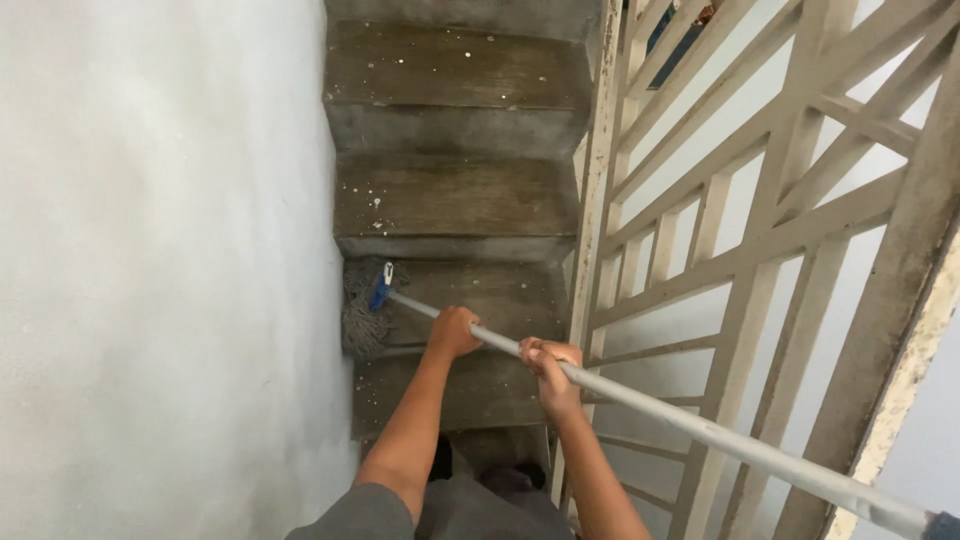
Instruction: Mopping concrete stairs from top to bottom.
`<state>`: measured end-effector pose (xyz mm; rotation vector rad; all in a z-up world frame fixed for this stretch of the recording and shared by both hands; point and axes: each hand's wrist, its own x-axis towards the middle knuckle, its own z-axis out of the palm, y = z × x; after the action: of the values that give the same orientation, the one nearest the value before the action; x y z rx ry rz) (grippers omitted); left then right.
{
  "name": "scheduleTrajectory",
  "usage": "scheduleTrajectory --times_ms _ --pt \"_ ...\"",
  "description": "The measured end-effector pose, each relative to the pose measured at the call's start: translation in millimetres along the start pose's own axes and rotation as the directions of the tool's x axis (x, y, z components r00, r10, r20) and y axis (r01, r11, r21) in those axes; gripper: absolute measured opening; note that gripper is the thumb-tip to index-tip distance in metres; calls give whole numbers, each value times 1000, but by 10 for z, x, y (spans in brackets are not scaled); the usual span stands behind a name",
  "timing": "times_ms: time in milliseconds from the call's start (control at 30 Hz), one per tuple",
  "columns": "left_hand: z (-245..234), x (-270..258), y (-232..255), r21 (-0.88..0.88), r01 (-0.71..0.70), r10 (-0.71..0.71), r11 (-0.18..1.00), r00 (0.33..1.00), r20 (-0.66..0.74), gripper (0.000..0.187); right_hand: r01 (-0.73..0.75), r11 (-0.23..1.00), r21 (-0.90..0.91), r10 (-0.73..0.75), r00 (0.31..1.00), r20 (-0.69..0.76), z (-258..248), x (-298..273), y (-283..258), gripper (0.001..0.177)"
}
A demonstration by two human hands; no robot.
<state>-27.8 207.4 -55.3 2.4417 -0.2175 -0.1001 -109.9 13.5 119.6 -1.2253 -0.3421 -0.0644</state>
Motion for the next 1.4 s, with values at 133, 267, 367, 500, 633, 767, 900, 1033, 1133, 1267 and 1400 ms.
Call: scheduleTrajectory --times_ms 133,267,367,500,633,767,900,1033,1133,1267,1400 --pt "18 61 179 3 10 -10 1000 1000 30 11 -84 992 -90 86 996 18 -95 36 -296 35" --pt "330 150 506 -24 -106 107 994 991 76 10 -3 983 -186 -3 999 -34 -262 -45 -663 33" --pt "542 272 902 -67 -183 188 981 978 87 11 83 978 -190 -104 989 -102 -553 -128 -789 35" --pt "1018 377 1384 -182 -259 287 949 947 146 8 137 936 -325 -190 972 -138 -843 -299 -1130 34" --pt "1314 442 1781 -236 -319 366 918 910 196 14 99 936 -338 -191 949 -252 -955 -464 -1356 32" --pt "1627 440 1933 -243 -415 451 877 885 114 25 119 894 -431 -260 923 -285 -942 -513 -1446 33" --pt "1615 449 1926 -280 -378 424 883 897 127 35 108 937 -332 -223 916 -333 -953 -551 -1368 34" --pt "1519 459 1867 -183 -384 423 905 856 296 26 120 961 -249 -201 923 -329 -1004 -608 -1226 37" --pt "1592 390 1611 -95 -453 459 887 834 306 23 144 974 -174 -196 923 -331 -1000 -635 -1108 36" --pt "1416 260 1294 -124 -440 456 890 874 169 22 149 984 -95 -169 952 -256 -902 -644 -936 42" --pt "1133 149 1016 -150 -362 383 920 911 154 20 149 987 -67 -160 965 -209 -720 -578 -749 44"
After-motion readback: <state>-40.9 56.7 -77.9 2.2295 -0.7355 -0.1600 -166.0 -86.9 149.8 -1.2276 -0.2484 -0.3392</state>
